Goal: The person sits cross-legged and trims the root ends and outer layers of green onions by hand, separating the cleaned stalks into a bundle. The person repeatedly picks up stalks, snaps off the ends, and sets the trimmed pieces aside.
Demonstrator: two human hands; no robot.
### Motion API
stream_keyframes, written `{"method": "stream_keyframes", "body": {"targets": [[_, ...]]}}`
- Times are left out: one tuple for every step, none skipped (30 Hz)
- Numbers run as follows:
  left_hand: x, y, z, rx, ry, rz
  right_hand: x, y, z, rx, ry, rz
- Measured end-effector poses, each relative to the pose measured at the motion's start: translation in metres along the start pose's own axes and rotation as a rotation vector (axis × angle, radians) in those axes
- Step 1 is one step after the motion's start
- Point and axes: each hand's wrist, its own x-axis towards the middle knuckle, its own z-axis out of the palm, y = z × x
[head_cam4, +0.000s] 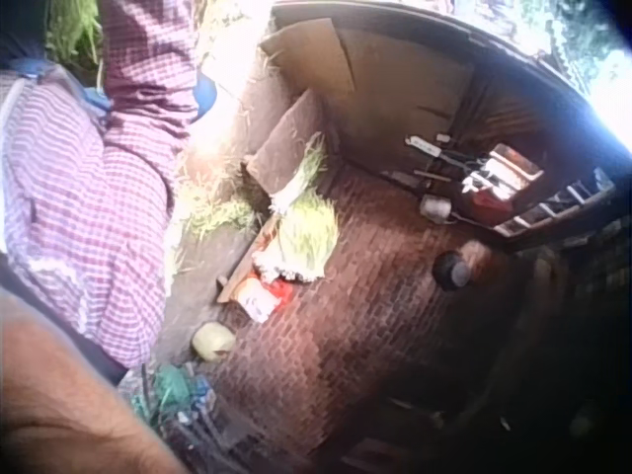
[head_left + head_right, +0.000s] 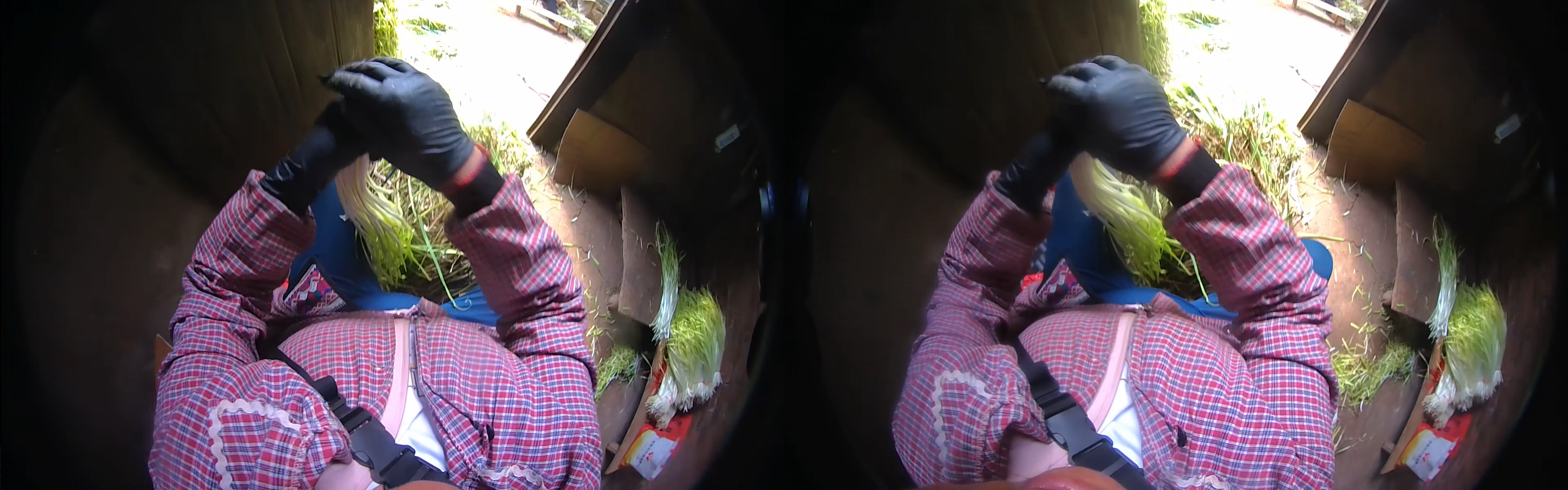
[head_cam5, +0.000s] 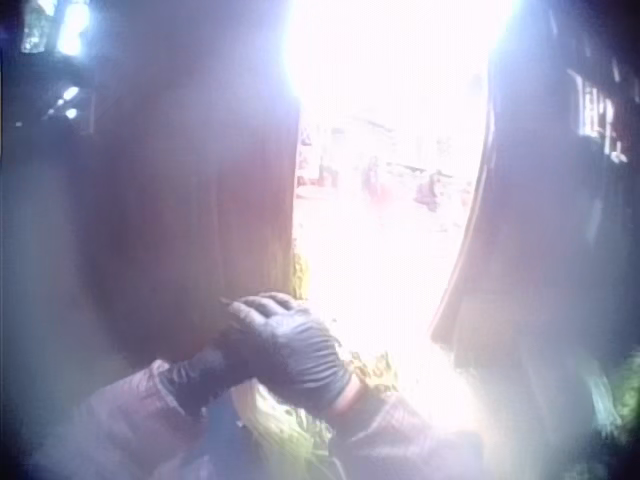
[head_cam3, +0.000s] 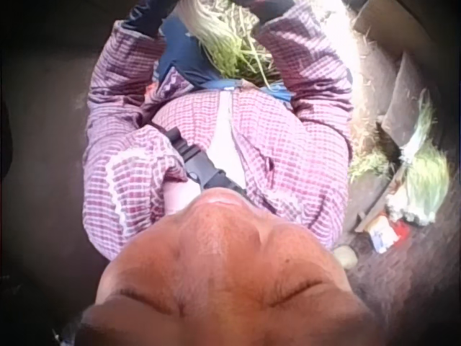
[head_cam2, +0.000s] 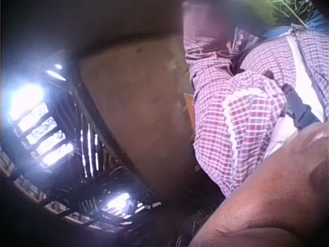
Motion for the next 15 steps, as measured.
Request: {"method": "stream_keyframes", "body": {"targets": [[0.000,-0.005,0.000,-0.022,0.057,-0.007,-0.001,0.001,0.006,0.044,-0.021,0.035],[0.001,-0.008,-0.002,-0.105,-0.039,0.049,0.000,0.002,0.008,0.070,-0.095,0.120],[0.001,-0.012,-0.003,-0.187,-0.042,0.032,-0.001,0.003,0.008,0.010,-0.096,0.031],[0.000,-0.013,-0.005,-0.184,-0.029,0.016,-0.003,0.005,0.005,0.157,-0.040,0.027],[-0.001,-0.015,-0.007,-0.045,-0.055,0.102,-0.003,0.007,-0.001,0.297,-0.020,0.042],[-0.004,-0.016,-0.009,0.024,-0.058,0.138,-0.004,0.011,-0.008,0.431,-0.027,0.087],[-0.004,-0.015,-0.011,0.047,-0.020,0.156,-0.004,0.012,-0.015,0.377,-0.031,0.024],[-0.004,-0.017,-0.012,0.045,-0.002,0.180,-0.003,0.013,-0.018,0.323,-0.030,-0.038],[-0.003,-0.015,-0.016,0.098,-0.051,0.186,-0.001,0.013,-0.023,0.270,-0.026,-0.100],[-0.004,-0.015,-0.017,0.070,0.000,0.157,0.005,0.009,-0.017,0.220,-0.075,-0.079],[-0.002,-0.015,-0.020,0.044,0.047,0.131,0.008,0.008,-0.020,0.277,-0.091,-0.045],[0.001,-0.016,-0.022,0.096,0.028,0.188,0.013,0.006,-0.015,0.334,-0.104,-0.009],[0.002,-0.018,-0.023,0.308,0.094,0.230,0.016,0.003,-0.014,0.390,-0.116,0.027],[0.005,-0.019,-0.025,0.439,0.128,0.276,0.021,0.001,-0.008,0.389,-0.103,0.054],[0.004,-0.023,-0.024,0.342,0.135,0.277,0.022,-0.001,-0.009,0.368,-0.077,0.074]]}}
